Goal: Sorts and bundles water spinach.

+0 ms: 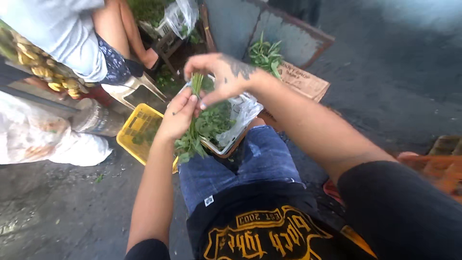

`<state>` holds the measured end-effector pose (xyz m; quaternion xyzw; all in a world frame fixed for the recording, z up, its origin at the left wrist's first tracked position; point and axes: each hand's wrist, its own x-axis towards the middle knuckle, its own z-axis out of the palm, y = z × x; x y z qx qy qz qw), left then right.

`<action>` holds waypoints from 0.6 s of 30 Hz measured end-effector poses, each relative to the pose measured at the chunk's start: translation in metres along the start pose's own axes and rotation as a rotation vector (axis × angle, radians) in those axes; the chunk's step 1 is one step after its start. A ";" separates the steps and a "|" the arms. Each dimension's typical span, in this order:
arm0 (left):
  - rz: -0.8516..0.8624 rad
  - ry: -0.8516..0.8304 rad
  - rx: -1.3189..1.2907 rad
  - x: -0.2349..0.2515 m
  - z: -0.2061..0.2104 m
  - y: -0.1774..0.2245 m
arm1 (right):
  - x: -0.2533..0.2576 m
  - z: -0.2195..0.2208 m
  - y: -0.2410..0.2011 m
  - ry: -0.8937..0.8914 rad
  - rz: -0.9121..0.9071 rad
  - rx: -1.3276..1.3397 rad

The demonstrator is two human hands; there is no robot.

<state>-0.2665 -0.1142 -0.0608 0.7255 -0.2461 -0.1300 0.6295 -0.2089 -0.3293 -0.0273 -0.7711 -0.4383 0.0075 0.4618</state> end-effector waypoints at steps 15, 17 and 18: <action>0.154 0.365 -0.455 -0.023 0.085 -0.058 | -0.109 0.070 0.041 0.620 -0.048 1.112; 0.139 0.322 -0.086 -0.023 0.084 -0.046 | -0.085 0.043 0.021 0.443 -0.087 0.718; 0.117 0.315 0.061 -0.024 0.084 -0.041 | -0.078 0.032 0.003 0.361 -0.092 0.480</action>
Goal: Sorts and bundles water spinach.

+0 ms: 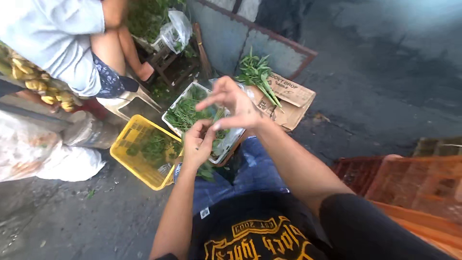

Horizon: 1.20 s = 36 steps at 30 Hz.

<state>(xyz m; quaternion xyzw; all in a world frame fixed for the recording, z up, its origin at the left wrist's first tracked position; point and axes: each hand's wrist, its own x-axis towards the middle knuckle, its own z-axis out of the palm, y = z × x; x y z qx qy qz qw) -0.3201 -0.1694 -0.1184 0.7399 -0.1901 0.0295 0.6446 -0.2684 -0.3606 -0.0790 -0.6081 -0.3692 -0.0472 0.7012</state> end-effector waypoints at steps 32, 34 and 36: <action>0.033 -0.031 -0.343 -0.045 -0.015 0.030 | -0.061 0.033 0.023 0.170 0.175 0.851; 0.131 -0.066 -0.062 -0.051 -0.007 0.037 | -0.030 0.026 -0.006 0.014 0.103 0.610; 0.157 -0.033 0.134 -0.046 -0.008 0.050 | -0.003 0.020 -0.055 -0.169 0.003 0.089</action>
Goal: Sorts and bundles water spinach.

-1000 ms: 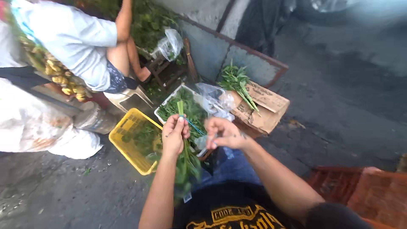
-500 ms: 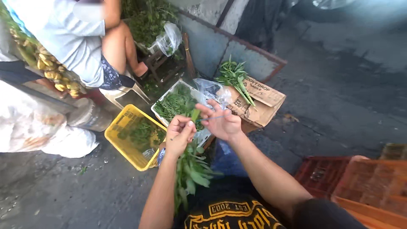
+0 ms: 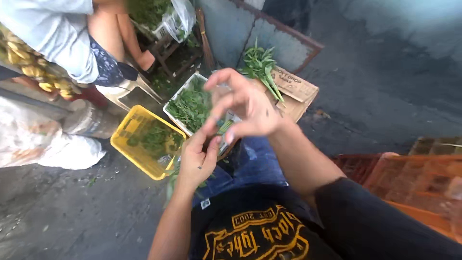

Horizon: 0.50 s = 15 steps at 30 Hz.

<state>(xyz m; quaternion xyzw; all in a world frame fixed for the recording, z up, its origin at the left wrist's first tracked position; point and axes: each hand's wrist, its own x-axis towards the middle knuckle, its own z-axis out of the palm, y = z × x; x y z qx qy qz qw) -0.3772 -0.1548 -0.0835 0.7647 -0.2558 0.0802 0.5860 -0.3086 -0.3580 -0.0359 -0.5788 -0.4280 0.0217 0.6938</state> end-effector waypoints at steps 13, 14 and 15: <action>-0.183 0.078 -0.040 -0.006 0.009 -0.016 | -0.064 -0.002 0.019 0.062 -0.034 -0.009; -0.167 0.049 0.043 -0.008 0.010 -0.018 | -0.062 -0.005 0.019 0.055 -0.027 0.064; -0.147 0.017 0.134 -0.008 0.011 -0.019 | -0.061 -0.006 0.021 0.057 -0.021 0.159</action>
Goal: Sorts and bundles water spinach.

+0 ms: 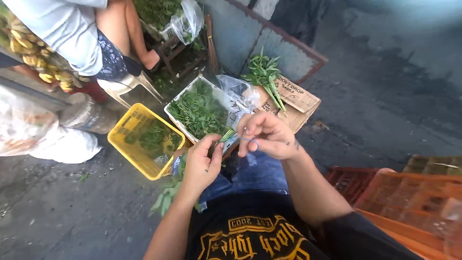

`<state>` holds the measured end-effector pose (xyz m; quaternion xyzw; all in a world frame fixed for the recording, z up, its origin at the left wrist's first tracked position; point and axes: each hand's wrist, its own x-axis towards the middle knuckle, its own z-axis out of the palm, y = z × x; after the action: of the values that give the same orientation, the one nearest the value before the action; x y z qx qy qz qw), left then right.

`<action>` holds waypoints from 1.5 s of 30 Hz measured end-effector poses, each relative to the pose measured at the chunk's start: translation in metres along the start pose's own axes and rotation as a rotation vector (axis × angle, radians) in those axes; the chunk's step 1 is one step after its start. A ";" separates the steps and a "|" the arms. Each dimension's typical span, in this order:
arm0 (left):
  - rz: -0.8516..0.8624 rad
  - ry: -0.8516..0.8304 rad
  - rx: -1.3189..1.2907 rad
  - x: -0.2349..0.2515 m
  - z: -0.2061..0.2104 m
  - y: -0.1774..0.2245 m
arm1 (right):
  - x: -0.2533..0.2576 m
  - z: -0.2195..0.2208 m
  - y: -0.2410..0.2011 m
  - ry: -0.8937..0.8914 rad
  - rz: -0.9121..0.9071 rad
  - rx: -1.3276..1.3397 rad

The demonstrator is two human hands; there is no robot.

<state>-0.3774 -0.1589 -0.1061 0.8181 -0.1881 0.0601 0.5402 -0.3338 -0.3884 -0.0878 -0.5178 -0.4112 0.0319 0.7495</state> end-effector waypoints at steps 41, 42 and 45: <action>-0.318 0.013 -1.131 0.003 0.011 -0.023 | -0.046 0.032 0.074 0.357 0.064 0.744; -0.285 0.034 -1.157 0.001 0.016 -0.023 | -0.043 0.041 0.078 0.428 0.069 0.867; -0.120 0.071 -0.984 -0.001 0.022 -0.028 | -0.031 0.046 0.079 0.478 0.114 0.883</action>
<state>-0.3698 -0.1686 -0.1391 0.4729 -0.1281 -0.0390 0.8709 -0.3543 -0.3318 -0.1637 -0.1657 -0.1464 0.1243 0.9673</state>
